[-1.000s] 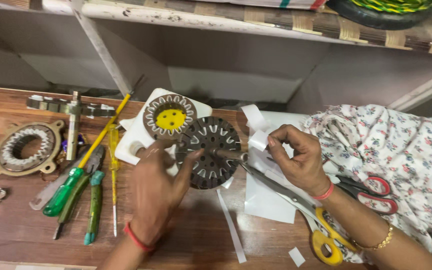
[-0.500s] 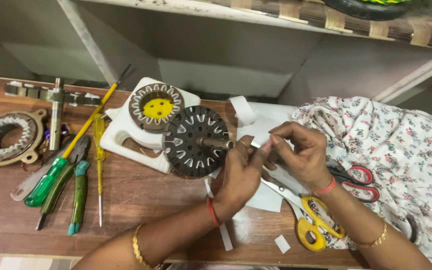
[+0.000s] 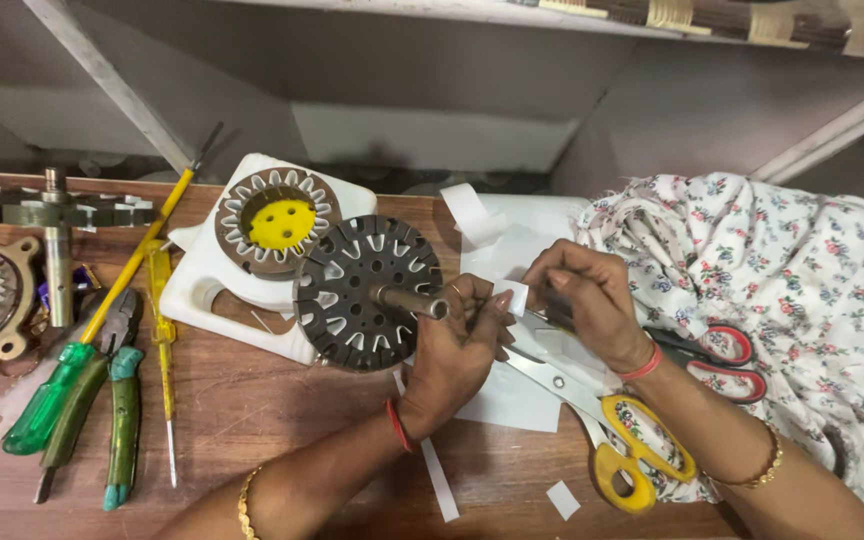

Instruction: The person assembles a motor stator by inserting small white rectangular pieces into the slots of a cylindrical metal component. They use scissors to cut the white pieces to size and then carefully place them into the stator slots one by one.

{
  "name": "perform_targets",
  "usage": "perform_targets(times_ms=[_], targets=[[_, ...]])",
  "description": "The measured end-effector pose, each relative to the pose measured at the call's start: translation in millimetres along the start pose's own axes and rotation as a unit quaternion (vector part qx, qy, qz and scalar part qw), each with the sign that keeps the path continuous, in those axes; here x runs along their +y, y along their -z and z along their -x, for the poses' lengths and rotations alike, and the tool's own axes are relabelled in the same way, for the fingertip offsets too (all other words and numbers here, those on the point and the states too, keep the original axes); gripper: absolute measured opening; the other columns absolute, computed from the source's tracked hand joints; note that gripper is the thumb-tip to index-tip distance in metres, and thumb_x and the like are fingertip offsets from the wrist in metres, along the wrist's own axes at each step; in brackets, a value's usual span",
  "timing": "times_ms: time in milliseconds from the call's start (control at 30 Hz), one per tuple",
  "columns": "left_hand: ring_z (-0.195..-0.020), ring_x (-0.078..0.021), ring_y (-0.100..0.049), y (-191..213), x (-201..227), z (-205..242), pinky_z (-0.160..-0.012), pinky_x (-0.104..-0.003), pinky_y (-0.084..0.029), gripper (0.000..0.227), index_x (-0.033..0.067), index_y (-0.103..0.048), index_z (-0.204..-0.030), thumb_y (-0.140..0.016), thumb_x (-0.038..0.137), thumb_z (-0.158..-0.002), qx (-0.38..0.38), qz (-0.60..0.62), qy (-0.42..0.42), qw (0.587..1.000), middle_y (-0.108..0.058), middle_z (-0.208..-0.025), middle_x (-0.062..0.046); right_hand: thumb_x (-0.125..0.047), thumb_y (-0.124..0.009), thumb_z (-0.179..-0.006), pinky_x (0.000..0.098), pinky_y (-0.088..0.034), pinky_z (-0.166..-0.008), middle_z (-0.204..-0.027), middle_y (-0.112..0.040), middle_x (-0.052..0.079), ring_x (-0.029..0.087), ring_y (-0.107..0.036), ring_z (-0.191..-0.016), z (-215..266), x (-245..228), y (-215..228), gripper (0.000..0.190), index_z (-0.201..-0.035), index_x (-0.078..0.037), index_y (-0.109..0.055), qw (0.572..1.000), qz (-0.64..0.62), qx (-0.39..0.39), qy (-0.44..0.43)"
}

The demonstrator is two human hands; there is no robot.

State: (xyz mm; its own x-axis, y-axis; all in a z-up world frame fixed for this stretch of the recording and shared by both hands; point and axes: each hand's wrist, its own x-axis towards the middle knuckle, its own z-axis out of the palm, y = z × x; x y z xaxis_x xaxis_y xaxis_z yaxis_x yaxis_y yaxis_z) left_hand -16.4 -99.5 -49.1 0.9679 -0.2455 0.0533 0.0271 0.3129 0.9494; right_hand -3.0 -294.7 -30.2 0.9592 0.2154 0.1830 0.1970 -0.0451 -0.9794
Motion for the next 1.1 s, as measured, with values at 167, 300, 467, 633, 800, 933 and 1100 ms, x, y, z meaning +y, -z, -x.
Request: perform_targets(times_ms=[167,300,467,633,800,933,1100], targets=[[-0.067,-0.0093,-0.067,3,11,1,-0.055,-0.024,-0.057,0.014,0.001,-0.06,-0.098,-0.058,0.014,-0.102,-0.017,-0.051,0.014,0.998,-0.07,-0.082,-0.007,-0.004,-0.067,-0.098,0.0183,-0.043,-0.061,-0.081,-0.067,0.001,0.003,-0.055,-0.071,0,1,-5,0.008,-0.094,0.002,-0.068,0.999,0.015,-0.039,0.001],[-0.067,-0.0101,-0.067,3,19,2,-0.056,-0.025,-0.058,0.022,0.0005,-0.061,-0.098,-0.054,0.02,-0.105,-0.018,-0.068,0.026,0.997,-0.07,-0.082,-0.009,-0.005,-0.067,-0.097,0.0191,-0.049,-0.063,-0.08,-0.068,0.001,0.004,-0.06,-0.072,-4,-2,-5,0.008,-0.093,0.002,-0.068,0.999,0.014,-0.032,-0.016],[-0.067,-0.0102,-0.067,2,15,2,-0.056,-0.025,-0.059,0.023,0.001,-0.06,-0.101,-0.05,0.021,-0.107,-0.02,-0.063,0.017,0.998,-0.069,-0.082,-0.008,-0.004,-0.067,-0.097,0.0193,-0.051,-0.064,-0.082,-0.068,0.001,0.004,-0.061,-0.073,-3,-1,-4,0.008,-0.092,0.002,-0.068,0.999,0.026,-0.035,-0.007],[-0.067,-0.01,-0.067,3,12,4,-0.056,-0.024,-0.059,0.024,-0.0003,-0.06,-0.1,-0.05,0.02,-0.108,-0.024,-0.065,0.001,0.998,-0.069,-0.082,-0.008,-0.007,-0.065,-0.099,0.0189,-0.051,-0.065,-0.083,-0.067,0.001,0.004,-0.061,-0.074,-3,1,-3,0.01,-0.094,0.002,-0.067,0.999,0.015,-0.033,0.0],[-0.067,-0.0098,-0.067,1,6,3,-0.056,-0.024,-0.058,0.02,-0.0016,-0.061,-0.102,-0.054,0.017,-0.106,-0.014,-0.041,0.002,0.999,-0.069,-0.082,-0.008,-0.009,-0.063,-0.1,0.0183,-0.049,-0.063,-0.081,-0.067,0.001,0.004,-0.062,-0.072,-1,3,-1,0.012,-0.095,0.002,-0.067,0.999,0.017,-0.032,-0.006],[-0.067,-0.01,-0.067,1,1,2,-0.057,-0.023,-0.058,0.015,-0.0022,-0.06,-0.104,-0.059,0.012,-0.103,-0.009,-0.005,0.013,1.0,-0.069,-0.083,-0.009,-0.012,-0.059,-0.104,0.0206,-0.052,-0.067,-0.083,-0.067,0.003,0.005,-0.062,-0.075,-2,6,-1,0.018,-0.095,0.003,-0.066,0.999,-0.027,-0.035,-0.012],[-0.072,-0.0102,-0.07,3,6,3,-0.06,-0.023,-0.06,0.012,-0.0037,-0.061,-0.105,-0.06,0.007,-0.1,-0.02,-0.015,-0.005,1.0,-0.071,-0.088,-0.009,-0.016,-0.051,-0.108,0.024,-0.053,-0.07,-0.086,-0.066,0.006,0.009,-0.062,-0.079,-3,6,-1,0.028,-0.097,0.005,-0.066,0.994,-0.096,-0.054,-0.019]])
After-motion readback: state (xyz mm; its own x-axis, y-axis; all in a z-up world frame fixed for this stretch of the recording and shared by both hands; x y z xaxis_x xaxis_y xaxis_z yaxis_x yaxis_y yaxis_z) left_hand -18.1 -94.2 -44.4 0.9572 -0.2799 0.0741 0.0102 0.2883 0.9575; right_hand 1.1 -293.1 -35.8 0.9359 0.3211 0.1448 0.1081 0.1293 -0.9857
